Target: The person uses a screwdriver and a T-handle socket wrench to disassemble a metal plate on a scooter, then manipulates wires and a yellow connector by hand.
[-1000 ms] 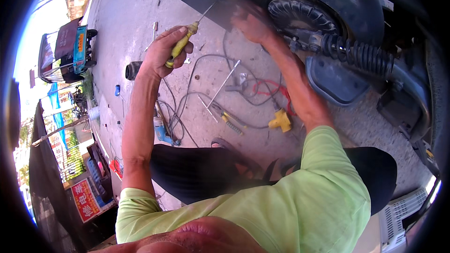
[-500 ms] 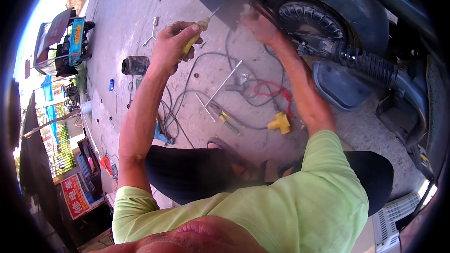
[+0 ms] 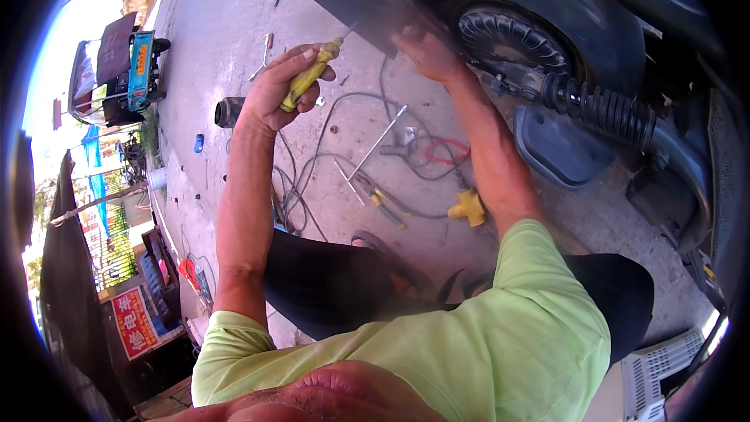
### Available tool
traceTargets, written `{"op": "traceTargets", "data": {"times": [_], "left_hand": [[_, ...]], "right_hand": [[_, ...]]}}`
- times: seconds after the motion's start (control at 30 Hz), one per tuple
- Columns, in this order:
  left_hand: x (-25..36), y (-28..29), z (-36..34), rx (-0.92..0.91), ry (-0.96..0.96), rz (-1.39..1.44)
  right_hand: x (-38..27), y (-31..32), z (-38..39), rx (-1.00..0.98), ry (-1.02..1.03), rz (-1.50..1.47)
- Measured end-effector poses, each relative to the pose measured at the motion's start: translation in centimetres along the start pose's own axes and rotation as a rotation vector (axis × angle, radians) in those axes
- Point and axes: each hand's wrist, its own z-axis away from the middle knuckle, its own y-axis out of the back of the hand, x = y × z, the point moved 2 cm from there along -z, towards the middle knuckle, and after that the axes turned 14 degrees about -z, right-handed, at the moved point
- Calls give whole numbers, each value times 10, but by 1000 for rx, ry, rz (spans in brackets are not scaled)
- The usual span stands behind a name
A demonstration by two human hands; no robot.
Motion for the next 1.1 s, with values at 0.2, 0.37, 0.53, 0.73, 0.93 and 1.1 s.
{"op": "traceTargets", "data": {"times": [0.2, 0.37, 0.53, 0.73, 0.93, 1.1], "left_hand": [[9, 1, -4, 42, -19, -107], [9, 15, -13, -42, 71, -93], [19, 20, -18, -51, 105, -264], [22, -8, 0, 342, -243, -1043], [16, -24, 12, 584, -570, -1279], [8, -1, 0, 253, 70, -38]], "right_hand": [[-13, 5, -9, -60, 34, 29], [-26, 6, -12, -23, 11, 53], [-34, 7, -13, -81, 184, 211], [-37, 7, -12, -42, 63, 125], [-36, 9, -15, -114, 208, 218], [-36, 9, -17, -69, 91, 170]]}}
